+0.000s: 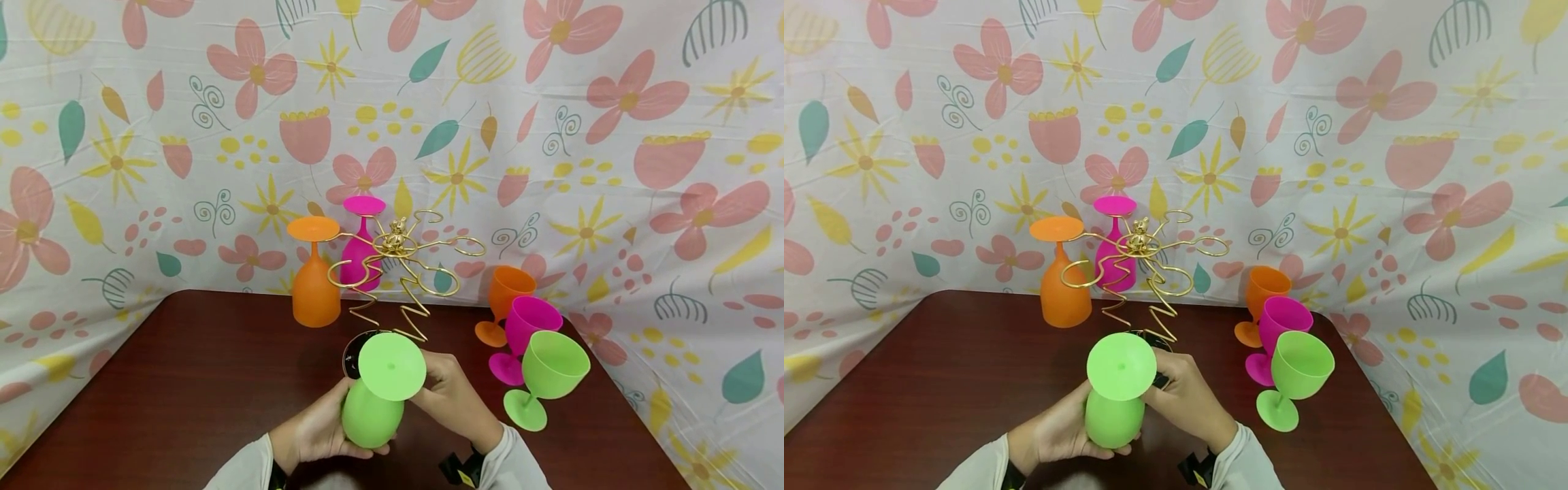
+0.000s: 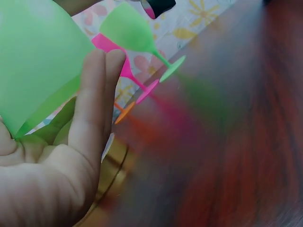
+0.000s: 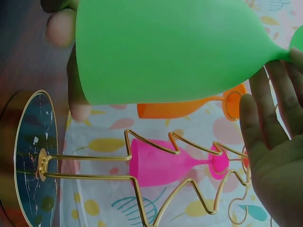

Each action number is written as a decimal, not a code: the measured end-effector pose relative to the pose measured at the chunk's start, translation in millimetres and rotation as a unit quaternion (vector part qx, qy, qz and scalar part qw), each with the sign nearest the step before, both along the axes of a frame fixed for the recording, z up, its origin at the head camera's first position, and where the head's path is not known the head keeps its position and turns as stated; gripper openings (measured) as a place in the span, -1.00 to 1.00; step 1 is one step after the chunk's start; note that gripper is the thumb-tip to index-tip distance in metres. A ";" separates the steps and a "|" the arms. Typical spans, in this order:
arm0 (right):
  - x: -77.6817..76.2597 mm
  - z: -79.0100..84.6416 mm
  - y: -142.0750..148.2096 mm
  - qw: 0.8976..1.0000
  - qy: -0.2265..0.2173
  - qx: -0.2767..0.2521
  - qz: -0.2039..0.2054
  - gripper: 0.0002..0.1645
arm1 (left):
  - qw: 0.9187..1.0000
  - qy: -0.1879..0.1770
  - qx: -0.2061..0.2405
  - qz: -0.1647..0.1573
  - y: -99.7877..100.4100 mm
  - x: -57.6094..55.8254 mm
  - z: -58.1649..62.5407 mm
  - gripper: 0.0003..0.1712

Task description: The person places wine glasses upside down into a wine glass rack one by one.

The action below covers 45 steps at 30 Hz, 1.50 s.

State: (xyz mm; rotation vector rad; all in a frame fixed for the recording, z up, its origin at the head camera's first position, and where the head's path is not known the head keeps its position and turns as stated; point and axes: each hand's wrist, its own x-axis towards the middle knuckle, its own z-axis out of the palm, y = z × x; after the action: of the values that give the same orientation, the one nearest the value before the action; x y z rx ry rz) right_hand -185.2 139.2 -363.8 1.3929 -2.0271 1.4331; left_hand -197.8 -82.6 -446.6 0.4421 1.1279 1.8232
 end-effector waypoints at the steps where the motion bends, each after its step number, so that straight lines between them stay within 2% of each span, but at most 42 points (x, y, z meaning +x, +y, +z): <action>1: 0.6 0.9 -0.1 1.000 0.001 -0.001 -0.004 -0.55 | 1.000 0.011 -0.016 0.021 -0.6 -0.2 1.1 -0.23; 5: 6.1 9.1 -1.6 1.000 -0.006 -0.002 -0.022 -0.54 | 0.990 0.066 -0.071 0.106 -3.4 -0.6 9.1 -0.22; 7: 10.3 15.6 -2.7 1.000 -0.010 -0.003 -0.029 -0.56 | 0.980 0.097 -0.097 0.143 -4.8 -1.4 14.6 -0.22; 10: 15.8 23.5 -3.7 0.999 -0.019 -0.004 -0.040 -0.60 | 0.962 0.165 -0.122 0.179 -5.8 -2.9 24.1 -0.28; 14: 15.2 22.1 -2.9 0.998 -0.024 0.001 -0.055 -0.59 | 0.927 0.262 -0.162 0.216 -6.6 -2.1 38.4 -0.41; 17: 8.8 14.2 -1.5 0.998 -0.013 0.003 -0.061 -0.52 | 0.897 0.317 -0.192 0.241 -6.8 1.4 48.6 -0.52; 21: 1.3 6.0 -0.2 0.998 -0.002 0.002 -0.064 -0.47 | 0.864 0.390 -0.181 0.263 -4.7 6.6 58.1 -0.70; 23: -0.2 4.7 0.1 0.998 -0.001 0.002 -0.069 -0.47 | 0.843 0.432 -0.165 0.275 -2.7 8.9 60.7 -0.77; 26: -0.7 3.9 0.7 0.997 -0.003 0.000 -0.077 -0.49 | 0.805 0.492 -0.157 0.293 0.7 11.4 62.5 -0.82; 28: -0.6 3.7 0.8 0.997 -0.009 -0.004 -0.079 -0.50 | 0.787 0.517 -0.154 0.299 3.3 12.7 63.3 -0.79; 30: 1.6 5.7 0.2 0.997 -0.020 -0.004 -0.081 -0.51 | 0.776 0.534 -0.148 0.300 5.6 13.6 64.0 -0.72; 31: 4.0 8.4 -0.4 0.996 -0.026 -0.003 -0.081 -0.52 | 0.774 0.539 -0.147 0.299 7.0 13.9 64.4 -0.68; 36: 4.0 7.2 -1.1 0.996 -0.031 -0.002 -0.079 -0.54 | 0.771 0.539 -0.143 0.309 14.1 15.4 65.5 -0.52; 39: 0.5 2.3 -0.4 0.996 -0.029 -0.005 -0.080 -0.55 | 0.770 0.532 -0.145 0.321 16.8 16.5 66.6 -0.52; 41: 0.6 2.0 -0.3 0.996 -0.034 -0.005 -0.084 -0.55 | 0.764 0.537 -0.147 0.325 17.3 16.8 67.1 -0.54; 45: 0.7 1.7 -0.1 0.995 -0.052 -0.002 -0.087 -0.56 | 0.758 0.543 -0.142 0.331 17.1 18.2 67.9 -0.59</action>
State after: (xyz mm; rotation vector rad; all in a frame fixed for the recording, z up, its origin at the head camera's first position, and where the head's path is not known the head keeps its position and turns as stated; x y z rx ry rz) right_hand -184.6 139.1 -362.1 1.1291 -2.1498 1.4601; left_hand -179.6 -65.5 -378.7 1.0967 2.5924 1.8772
